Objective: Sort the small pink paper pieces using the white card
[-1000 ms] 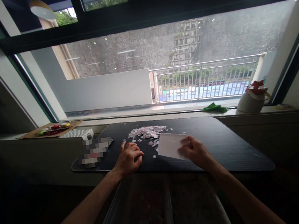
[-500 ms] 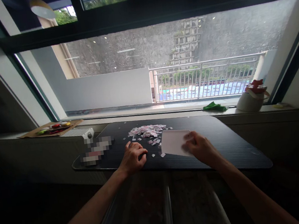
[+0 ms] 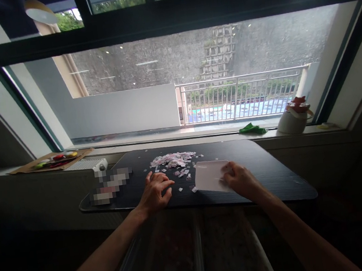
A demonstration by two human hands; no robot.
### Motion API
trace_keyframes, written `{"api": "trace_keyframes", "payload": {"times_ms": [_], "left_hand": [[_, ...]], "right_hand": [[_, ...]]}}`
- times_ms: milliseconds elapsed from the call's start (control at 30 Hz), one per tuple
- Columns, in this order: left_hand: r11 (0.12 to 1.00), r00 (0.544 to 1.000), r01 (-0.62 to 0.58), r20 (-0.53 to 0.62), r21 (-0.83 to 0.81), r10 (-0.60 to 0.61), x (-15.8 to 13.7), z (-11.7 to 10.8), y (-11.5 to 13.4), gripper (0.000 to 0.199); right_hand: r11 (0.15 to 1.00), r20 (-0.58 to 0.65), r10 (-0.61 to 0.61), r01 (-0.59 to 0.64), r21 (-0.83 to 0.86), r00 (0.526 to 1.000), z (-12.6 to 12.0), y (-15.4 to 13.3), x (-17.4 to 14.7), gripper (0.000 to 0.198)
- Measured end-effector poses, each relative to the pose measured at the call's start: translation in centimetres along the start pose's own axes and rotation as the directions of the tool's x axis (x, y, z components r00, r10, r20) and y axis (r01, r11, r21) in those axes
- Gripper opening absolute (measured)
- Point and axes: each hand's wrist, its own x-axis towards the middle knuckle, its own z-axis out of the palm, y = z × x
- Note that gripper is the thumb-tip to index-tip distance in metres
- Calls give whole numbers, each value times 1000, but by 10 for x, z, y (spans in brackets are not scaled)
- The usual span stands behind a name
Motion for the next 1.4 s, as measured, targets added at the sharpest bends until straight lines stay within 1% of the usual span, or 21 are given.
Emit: {"api": "trace_keyframes", "payload": {"times_ms": [100, 200, 300, 367, 467, 567, 667, 733, 833, 933, 1033, 1100, 1200, 1400], "left_hand": [[997, 996, -75, 58, -6, 75, 7, -1, 11, 29], [984, 972, -180, 152, -16, 180, 13, 4, 24, 31], [984, 960, -180, 216, -4, 177, 14, 9, 29, 27], [987, 961, -159, 229, 7, 153, 14, 9, 28, 26], [990, 971, -138, 198, 0, 136, 13, 6, 22, 26], [998, 990, -62, 124, -14, 63, 14, 1, 12, 28], [999, 997, 46, 62, 6, -46, 11, -1, -3, 26], [995, 995, 100, 29, 14, -100, 6, -1, -12, 24], [989, 989, 148, -5, 4, -148, -2, 3, -22, 24], [984, 984, 179, -23, -20, -179, -6, 6, -26, 25], [981, 981, 191, -30, -37, -192, -5, 6, -26, 25], [982, 982, 186, -36, -34, -187, -5, 6, -27, 26], [981, 981, 191, -37, -18, -192, -4, 5, -27, 27], [982, 982, 186, -21, -4, -187, -4, 3, -25, 27]], "right_hand": [[999, -16, -20, 19, -25, 1000, 0, 0, 0, 11], [1000, -12, -20, 20, -11, 1000, 0, 2, -1, 14], [999, -3, -17, 17, -43, 1000, -7, 8, -5, 16], [996, -14, -45, 44, -74, 999, -15, 12, -8, 14], [994, -45, -71, 67, -88, 996, -27, 16, -10, 13], [1000, -40, -14, 14, -12, 999, -31, 21, -7, 16], [985, 44, 70, -76, 154, 997, -28, 29, -1, 17], [963, 96, 121, -141, 229, 988, -27, 36, 2, 13], [918, 170, 183, -230, 324, 968, -33, 45, 2, 12], [861, 178, 224, -280, 424, 958, -42, 51, 0, 16], [856, 159, 256, -300, 421, 954, -44, 57, 0, 14], [854, 184, 275, -327, 404, 944, -42, 62, 0, 13], [827, 227, 291, -364, 428, 929, -38, 68, -1, 14], [802, 304, 271, -389, 454, 913, -34, 67, -5, 18]]}}
